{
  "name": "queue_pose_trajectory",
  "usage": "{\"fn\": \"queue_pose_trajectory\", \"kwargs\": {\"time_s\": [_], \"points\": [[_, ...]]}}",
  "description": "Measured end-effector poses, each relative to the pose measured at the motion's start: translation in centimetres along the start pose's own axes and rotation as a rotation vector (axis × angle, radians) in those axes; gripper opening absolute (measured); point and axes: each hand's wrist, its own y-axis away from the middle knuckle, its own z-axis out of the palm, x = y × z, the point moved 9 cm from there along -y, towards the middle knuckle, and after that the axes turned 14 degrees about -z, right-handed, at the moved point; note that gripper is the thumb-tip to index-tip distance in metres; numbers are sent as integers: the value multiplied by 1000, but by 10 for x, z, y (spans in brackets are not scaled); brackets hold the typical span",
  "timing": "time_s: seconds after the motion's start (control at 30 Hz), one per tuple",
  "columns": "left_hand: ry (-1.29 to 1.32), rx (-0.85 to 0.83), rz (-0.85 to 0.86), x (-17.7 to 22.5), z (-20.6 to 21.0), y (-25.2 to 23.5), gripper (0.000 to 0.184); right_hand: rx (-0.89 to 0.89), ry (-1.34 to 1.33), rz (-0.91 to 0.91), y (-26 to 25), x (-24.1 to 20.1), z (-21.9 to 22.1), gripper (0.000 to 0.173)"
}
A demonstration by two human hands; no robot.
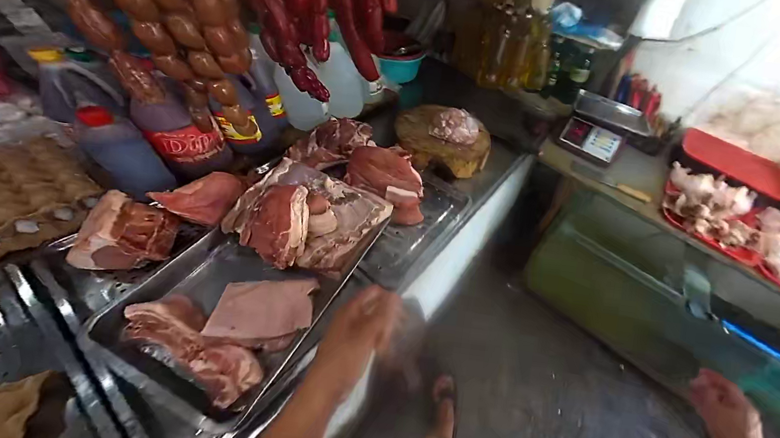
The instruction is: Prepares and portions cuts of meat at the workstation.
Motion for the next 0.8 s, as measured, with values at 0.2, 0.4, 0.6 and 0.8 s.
{"fn": "queue_pose_trajectory", "kwargs": {"time_s": [0.2,0.4,0.6,0.8], "points": [[-184,61,-40,45,55,-158,17,-230,-244,-326,-193,-187,152,39],[-516,-53,45,125,161,-309,26,-402,-390,-711,-226,-305,282,55],[-1028,-184,200,152,291,-429,25,-526,-85,-908,-370,-344,336,29],[-894,252,214,182,280,-578,38,-536,-125,-850,-518,-279,349,28]]}}
